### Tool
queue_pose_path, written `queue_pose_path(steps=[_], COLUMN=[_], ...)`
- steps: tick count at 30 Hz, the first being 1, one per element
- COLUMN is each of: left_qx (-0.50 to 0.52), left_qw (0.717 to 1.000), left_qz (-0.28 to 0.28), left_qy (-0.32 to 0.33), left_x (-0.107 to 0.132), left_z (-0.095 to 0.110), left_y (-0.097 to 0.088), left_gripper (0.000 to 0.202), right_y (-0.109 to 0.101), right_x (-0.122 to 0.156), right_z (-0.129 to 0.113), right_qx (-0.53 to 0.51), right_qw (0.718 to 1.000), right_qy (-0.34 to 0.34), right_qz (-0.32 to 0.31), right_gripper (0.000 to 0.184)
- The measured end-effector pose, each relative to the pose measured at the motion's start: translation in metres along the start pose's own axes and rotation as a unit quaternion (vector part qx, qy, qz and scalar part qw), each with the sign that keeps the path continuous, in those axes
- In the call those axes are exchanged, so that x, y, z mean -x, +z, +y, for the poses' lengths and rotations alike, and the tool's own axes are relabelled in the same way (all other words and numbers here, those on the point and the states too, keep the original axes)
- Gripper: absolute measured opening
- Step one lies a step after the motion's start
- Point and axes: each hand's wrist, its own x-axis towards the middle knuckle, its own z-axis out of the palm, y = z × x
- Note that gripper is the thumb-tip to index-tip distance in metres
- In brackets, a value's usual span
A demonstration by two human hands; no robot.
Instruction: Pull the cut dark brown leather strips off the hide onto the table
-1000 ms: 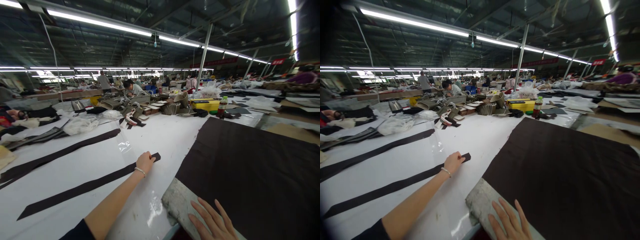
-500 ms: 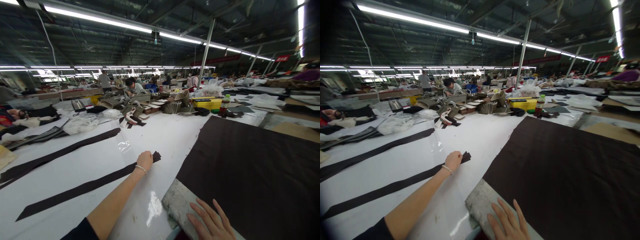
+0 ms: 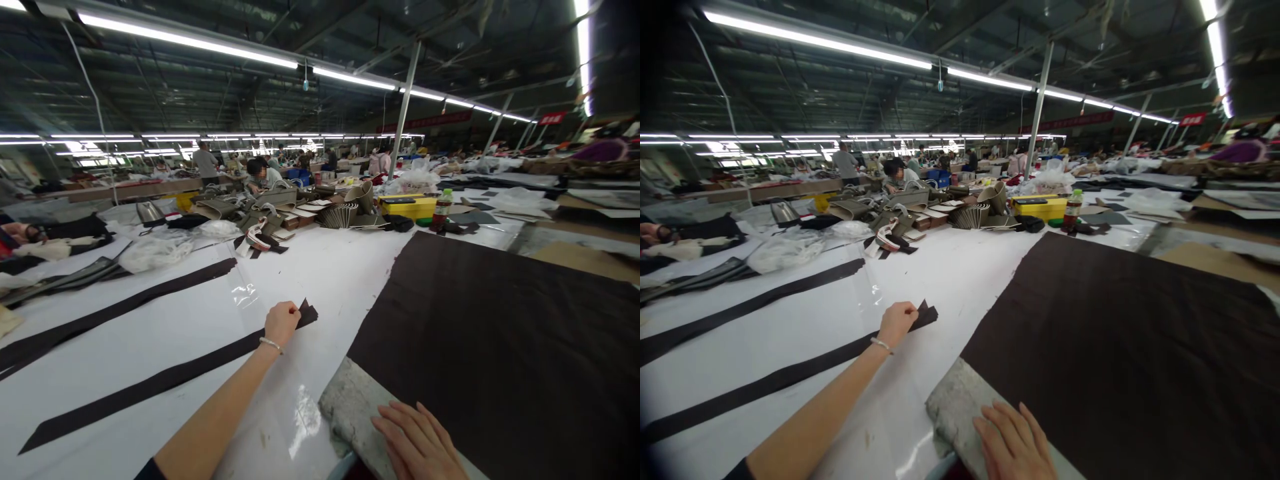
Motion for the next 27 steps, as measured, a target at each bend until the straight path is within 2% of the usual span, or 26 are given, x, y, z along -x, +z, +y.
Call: queue_pose_path(steps=[2,3,5,7,9,11,14,17,19,21,22,24,25,27], left_qx=[0.020,0.030,0.046,0.075,0.117,0.157,0.186,0.230,0.276,0.319,0.334,0.356,0.364,0.363], left_qw=[0.999,0.999,0.996,0.990,0.981,0.970,0.959,0.948,0.933,0.895,0.865,0.802,0.782,0.779], left_qz=[0.017,0.023,0.023,0.010,-0.021,-0.062,-0.116,-0.124,-0.149,-0.255,-0.327,-0.445,-0.480,-0.493], left_qy=[0.023,0.039,0.074,0.116,0.153,0.174,0.181,0.180,0.175,0.178,0.182,0.176,0.162,0.132], left_x=[0.022,0.035,0.067,0.100,0.131,0.156,0.178,0.178,0.168,0.155,0.149,0.141,0.139,0.139], left_z=[0.007,0.012,0.022,0.031,0.037,0.041,0.044,0.047,0.051,0.056,0.059,0.065,0.069,0.076], left_y=[-0.007,-0.011,-0.014,-0.014,-0.010,-0.004,0.002,0.002,0.002,0.003,0.003,0.006,0.007,0.009], left_gripper=[0.016,0.016,0.016,0.018,0.020,0.020,0.019,0.014,0.033,0.052,0.050,0.031,0.022,0.020], right_y=[0.003,0.004,0.005,0.006,0.007,0.009,0.013,0.010,0.003,-0.007,-0.013,-0.023,-0.028,-0.036], right_x=[-0.002,-0.006,-0.020,-0.039,-0.057,-0.066,-0.062,-0.045,-0.035,-0.028,-0.026,-0.022,-0.020,-0.015], right_z=[-0.003,-0.005,-0.012,-0.021,-0.030,-0.036,-0.039,-0.036,-0.033,-0.031,-0.030,-0.029,-0.028,-0.025], right_qx=[-0.128,-0.203,-0.348,-0.449,-0.492,-0.498,-0.461,-0.419,-0.426,-0.451,-0.463,-0.478,-0.479,-0.488], right_qw=[0.985,0.962,0.887,0.809,0.769,0.764,0.779,0.796,0.797,0.792,0.789,0.783,0.780,0.763], right_qy=[0.117,0.183,0.304,0.380,0.408,0.410,0.424,0.437,0.428,0.411,0.404,0.397,0.402,0.423], right_qz=[0.004,0.005,0.003,0.004,0.007,0.008,0.001,0.002,0.009,0.015,0.015,0.014,0.015,0.028], right_gripper=[0.025,0.025,0.030,0.041,0.046,0.041,0.034,0.032,0.031,0.030,0.029,0.028,0.028,0.025])
